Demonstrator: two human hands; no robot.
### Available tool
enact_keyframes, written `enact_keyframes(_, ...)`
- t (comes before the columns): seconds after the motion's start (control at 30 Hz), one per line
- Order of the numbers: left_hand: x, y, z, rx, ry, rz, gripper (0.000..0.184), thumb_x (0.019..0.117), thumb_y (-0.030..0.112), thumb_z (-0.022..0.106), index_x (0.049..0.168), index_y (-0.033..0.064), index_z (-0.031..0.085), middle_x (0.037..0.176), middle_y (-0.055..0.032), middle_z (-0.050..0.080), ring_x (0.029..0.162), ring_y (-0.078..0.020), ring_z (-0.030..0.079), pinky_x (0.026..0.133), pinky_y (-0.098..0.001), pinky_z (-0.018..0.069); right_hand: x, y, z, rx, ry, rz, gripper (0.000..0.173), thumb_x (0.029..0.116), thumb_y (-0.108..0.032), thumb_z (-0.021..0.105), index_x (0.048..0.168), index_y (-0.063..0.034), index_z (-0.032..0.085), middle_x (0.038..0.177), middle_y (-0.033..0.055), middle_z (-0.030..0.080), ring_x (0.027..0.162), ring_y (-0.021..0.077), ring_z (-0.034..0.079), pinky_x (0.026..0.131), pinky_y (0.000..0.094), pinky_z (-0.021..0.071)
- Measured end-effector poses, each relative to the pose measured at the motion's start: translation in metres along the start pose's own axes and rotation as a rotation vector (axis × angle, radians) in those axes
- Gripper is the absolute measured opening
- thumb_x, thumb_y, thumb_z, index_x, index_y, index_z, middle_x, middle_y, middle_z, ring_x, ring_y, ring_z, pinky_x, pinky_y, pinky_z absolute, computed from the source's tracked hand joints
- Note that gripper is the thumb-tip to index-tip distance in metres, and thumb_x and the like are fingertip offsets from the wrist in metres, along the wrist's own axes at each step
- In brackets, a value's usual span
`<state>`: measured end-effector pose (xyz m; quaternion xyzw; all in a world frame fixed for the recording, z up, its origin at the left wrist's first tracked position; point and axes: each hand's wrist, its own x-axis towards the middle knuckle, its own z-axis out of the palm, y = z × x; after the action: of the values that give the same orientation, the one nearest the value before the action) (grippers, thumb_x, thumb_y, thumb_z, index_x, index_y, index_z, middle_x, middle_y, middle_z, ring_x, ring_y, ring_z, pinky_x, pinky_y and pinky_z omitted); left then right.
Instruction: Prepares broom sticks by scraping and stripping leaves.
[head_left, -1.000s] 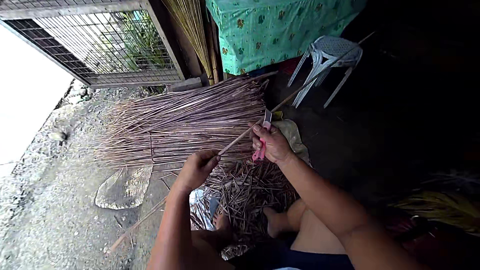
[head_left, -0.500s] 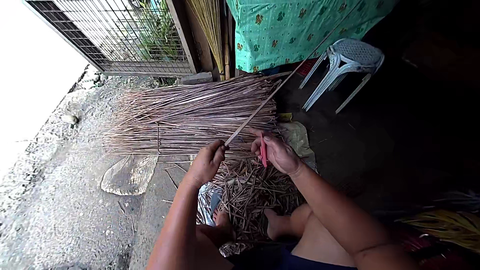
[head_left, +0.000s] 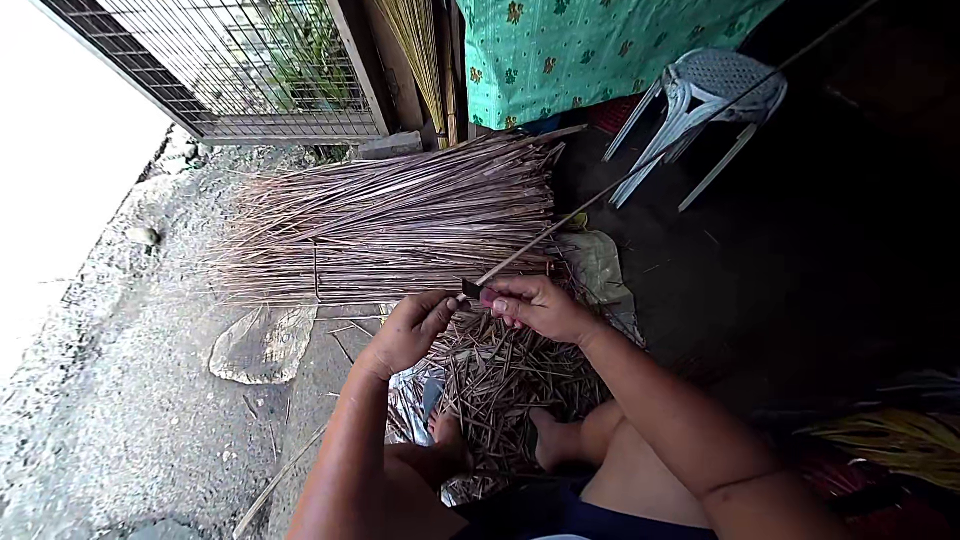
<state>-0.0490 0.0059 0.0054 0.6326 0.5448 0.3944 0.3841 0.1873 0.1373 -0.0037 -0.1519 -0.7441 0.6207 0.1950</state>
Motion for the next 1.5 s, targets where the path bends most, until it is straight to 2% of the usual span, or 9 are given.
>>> enact_keyframes(0.2,-0.001,0.008,-0.003,-0.003,-0.011,-0.009,0.031,0.107,0.026,0.047,0.098,0.0101,0.072,0.061,0.0062,0.048,0.052,-0.0034,0.042,0.05,-0.0215,0.0374,-0.001,-0.004,-0.002,-0.133,0.088,-0.133,0.024,0.1008,-0.015,0.063,0.119,-0.0018,0.071,0.089,0.0039,0.071,0.071,0.007,0.064,0.066,0.0245,0.0576)
enact_keyframes(0.3,-0.004,0.005,-0.008,0.005,-0.019,0.0,0.031,0.1066,0.027,0.048,0.095,0.0104,0.072,0.06,0.0065,0.048,0.051,-0.0029,0.042,0.05,-0.0212,0.0369,-0.002,-0.006,-0.009,-0.135,0.166,-0.19,0.022,0.1028,-0.016,0.059,0.116,-0.0026,0.07,0.088,0.0039,0.069,0.067,0.0078,0.062,0.061,0.025,0.0559)
enact_keyframes(0.4,-0.009,0.003,-0.013,0.015,-0.016,0.025,0.032,0.107,0.029,0.048,0.1,0.0105,0.073,0.062,0.0077,0.049,0.052,-0.0018,0.042,0.051,-0.0202,0.0373,-0.003,-0.01,-0.023,-0.132,0.212,-0.193,0.029,0.1037,-0.017,0.058,0.127,-0.0015,0.066,0.089,0.0054,0.069,0.067,0.0096,0.063,0.06,0.0256,0.0565)
enact_keyframes(0.6,-0.009,0.0,-0.014,0.058,-0.022,0.031,0.033,0.1081,0.031,0.047,0.104,0.0117,0.074,0.068,0.0092,0.055,0.058,0.0013,0.046,0.056,-0.0183,0.0401,-0.006,-0.012,-0.025,-0.047,0.263,-0.185,0.036,0.1033,-0.019,0.059,0.137,-0.0047,0.062,0.093,0.0071,0.071,0.069,0.0116,0.065,0.062,0.0271,0.0582)
enact_keyframes(0.83,-0.014,-0.008,-0.03,0.083,-0.034,0.031,0.033,0.1075,0.03,0.048,0.107,0.0108,0.074,0.072,0.0116,0.057,0.061,0.005,0.047,0.058,-0.0154,0.0406,-0.006,-0.021,-0.043,0.006,0.365,-0.248,0.036,0.1047,-0.018,0.056,0.139,-0.0089,0.061,0.093,0.0061,0.069,0.069,0.0117,0.063,0.06,0.0258,0.0562)
enact_keyframes(1.2,-0.045,-0.044,-0.081,0.134,0.026,-0.245,0.03,0.1045,0.028,0.05,0.103,0.0114,0.075,0.069,0.013,0.056,0.059,0.005,0.047,0.059,-0.0166,0.0416,-0.023,-0.042,-0.096,0.074,0.638,-0.312,0.036,0.1072,-0.026,0.051,0.142,-0.0188,0.057,0.101,-0.0008,0.067,0.078,0.0111,0.065,0.067,0.0282,0.059)
enact_keyframes(1.3,-0.052,-0.05,-0.089,0.287,0.106,-0.464,0.031,0.1071,0.028,0.05,0.104,0.0095,0.074,0.073,0.0056,0.06,0.062,-0.0018,0.051,0.064,-0.0253,0.046,-0.028,-0.04,-0.11,0.092,0.754,-0.326,0.036,0.1077,-0.025,0.048,0.143,-0.0188,0.054,0.1,-0.002,0.067,0.075,0.0106,0.065,0.066,0.028,0.0587)
enact_keyframes(1.43,-0.059,-0.05,-0.1,0.468,0.218,-0.729,0.037,0.1073,0.032,0.048,0.103,0.0045,0.073,0.087,-0.0132,0.068,0.082,-0.027,0.064,0.081,-0.0544,0.0503,-0.028,-0.037,-0.124,0.14,0.84,-0.406,0.038,0.1092,-0.02,0.04,0.146,-0.0134,0.045,0.095,-0.0049,0.067,0.075,0.0095,0.067,0.069,0.0278,0.0599)
enact_keyframes(1.5,-0.058,-0.046,-0.098,0.482,0.281,-0.722,0.038,0.1073,0.033,0.047,0.105,0.0055,0.073,0.088,-0.0132,0.069,0.083,-0.0277,0.066,0.082,-0.0551,0.0514,-0.027,-0.038,-0.116,0.143,0.741,-0.389,0.032,0.1089,-0.022,0.042,0.139,-0.0143,0.051,0.093,-0.0053,0.068,0.074,0.0098,0.067,0.068,0.0281,0.0602)
